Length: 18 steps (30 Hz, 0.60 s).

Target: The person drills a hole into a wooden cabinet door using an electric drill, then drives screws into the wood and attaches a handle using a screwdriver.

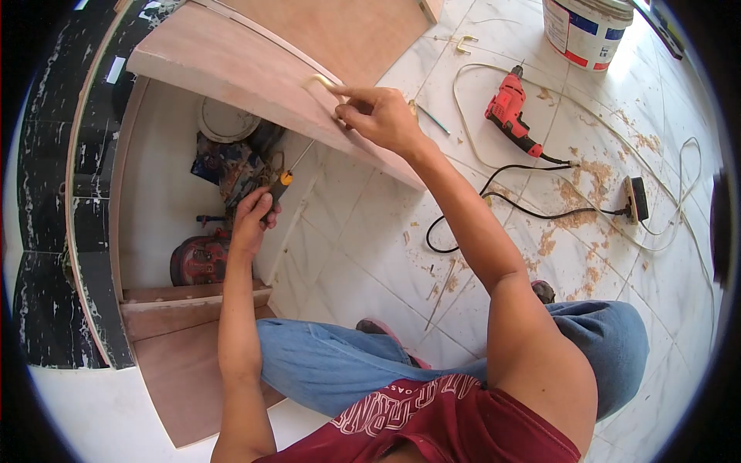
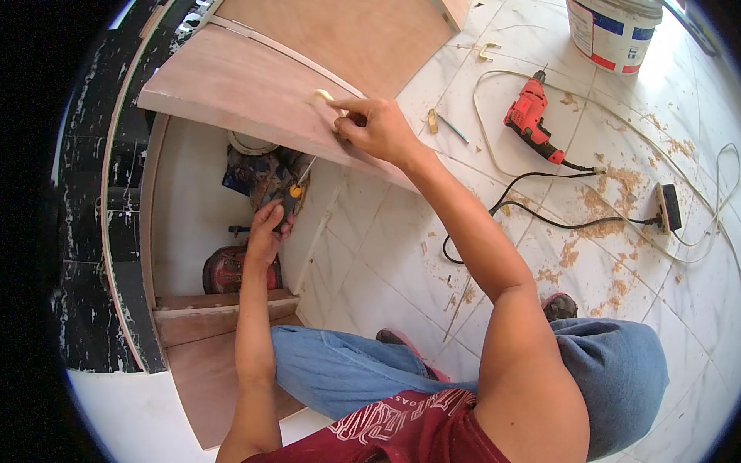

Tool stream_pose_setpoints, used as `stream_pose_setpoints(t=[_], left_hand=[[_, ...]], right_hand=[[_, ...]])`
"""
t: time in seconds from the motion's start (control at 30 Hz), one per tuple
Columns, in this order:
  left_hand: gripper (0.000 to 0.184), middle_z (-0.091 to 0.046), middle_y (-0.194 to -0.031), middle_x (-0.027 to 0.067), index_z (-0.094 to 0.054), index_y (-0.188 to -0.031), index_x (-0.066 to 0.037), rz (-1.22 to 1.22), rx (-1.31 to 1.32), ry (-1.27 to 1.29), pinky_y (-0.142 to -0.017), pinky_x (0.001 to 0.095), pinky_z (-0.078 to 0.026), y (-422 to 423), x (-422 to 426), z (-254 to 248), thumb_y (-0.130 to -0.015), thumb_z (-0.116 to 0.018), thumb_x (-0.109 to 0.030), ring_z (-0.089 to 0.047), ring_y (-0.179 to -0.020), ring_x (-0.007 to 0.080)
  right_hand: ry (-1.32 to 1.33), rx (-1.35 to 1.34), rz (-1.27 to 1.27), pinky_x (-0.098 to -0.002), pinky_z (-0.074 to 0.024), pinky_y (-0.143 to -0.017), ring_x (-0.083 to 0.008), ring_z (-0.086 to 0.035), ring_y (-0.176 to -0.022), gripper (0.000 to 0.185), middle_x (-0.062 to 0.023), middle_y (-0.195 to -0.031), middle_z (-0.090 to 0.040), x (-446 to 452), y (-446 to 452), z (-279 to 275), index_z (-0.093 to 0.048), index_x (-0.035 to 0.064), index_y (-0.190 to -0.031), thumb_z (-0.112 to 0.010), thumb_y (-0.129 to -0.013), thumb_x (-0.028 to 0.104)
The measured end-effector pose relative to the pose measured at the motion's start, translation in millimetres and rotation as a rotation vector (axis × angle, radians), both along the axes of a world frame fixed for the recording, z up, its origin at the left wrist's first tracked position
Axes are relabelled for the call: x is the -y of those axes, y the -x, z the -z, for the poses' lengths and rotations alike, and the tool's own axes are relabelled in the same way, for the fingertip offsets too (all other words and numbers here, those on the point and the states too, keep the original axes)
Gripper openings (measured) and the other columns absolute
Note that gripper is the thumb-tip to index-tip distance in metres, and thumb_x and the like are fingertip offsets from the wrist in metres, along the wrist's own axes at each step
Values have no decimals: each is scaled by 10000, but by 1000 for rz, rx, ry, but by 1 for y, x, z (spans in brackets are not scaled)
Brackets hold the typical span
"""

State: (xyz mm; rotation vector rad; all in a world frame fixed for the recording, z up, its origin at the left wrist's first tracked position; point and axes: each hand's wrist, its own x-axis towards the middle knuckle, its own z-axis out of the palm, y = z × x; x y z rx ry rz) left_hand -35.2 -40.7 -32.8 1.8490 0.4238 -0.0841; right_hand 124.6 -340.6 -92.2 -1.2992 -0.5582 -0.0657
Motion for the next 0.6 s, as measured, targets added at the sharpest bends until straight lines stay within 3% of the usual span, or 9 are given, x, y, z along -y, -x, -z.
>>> stream_pose_setpoints(t=[0.17,0.27,0.47,0.6], left_hand=[[327,-602,-835,30,-626,-1197,-9,-63,0,-4,-597,240,-398,4,-8,-2,-983,-645,-255,-492,-691,81],[318,-601,-832,30,-624,-1197,-10,-100,-12,-23,-597,241,-396,7,-5,-5,-986,-637,-248,-491,-690,83],[318,-606,-838,34,-614,-1210,-13,-65,-13,-19,-599,241,-399,9,-4,-9,-987,-635,-240,-495,-692,85],[356,-627,-866,45,-600,-1254,-9,-58,3,-13,-606,242,-410,9,-12,-4,-981,-654,-231,-509,-704,85]], right_hand=[[86,97,-56,-302,-551,-727,-174,-722,-752,218,-124,-847,-757,-3,-7,2,-747,17,-1101,-655,-908,61],[290,192,-68,-364,-559,-734,-275,-719,-761,199,-145,-896,-756,1,-8,-13,-763,25,-1033,-659,-880,98],[476,346,111,-374,-527,-752,-275,-683,-825,171,-131,-903,-738,2,-8,-15,-767,43,-1013,-655,-892,86],[448,317,48,-381,-522,-776,-280,-675,-870,171,-128,-925,-731,1,-14,-14,-769,45,-1002,-655,-889,102]])
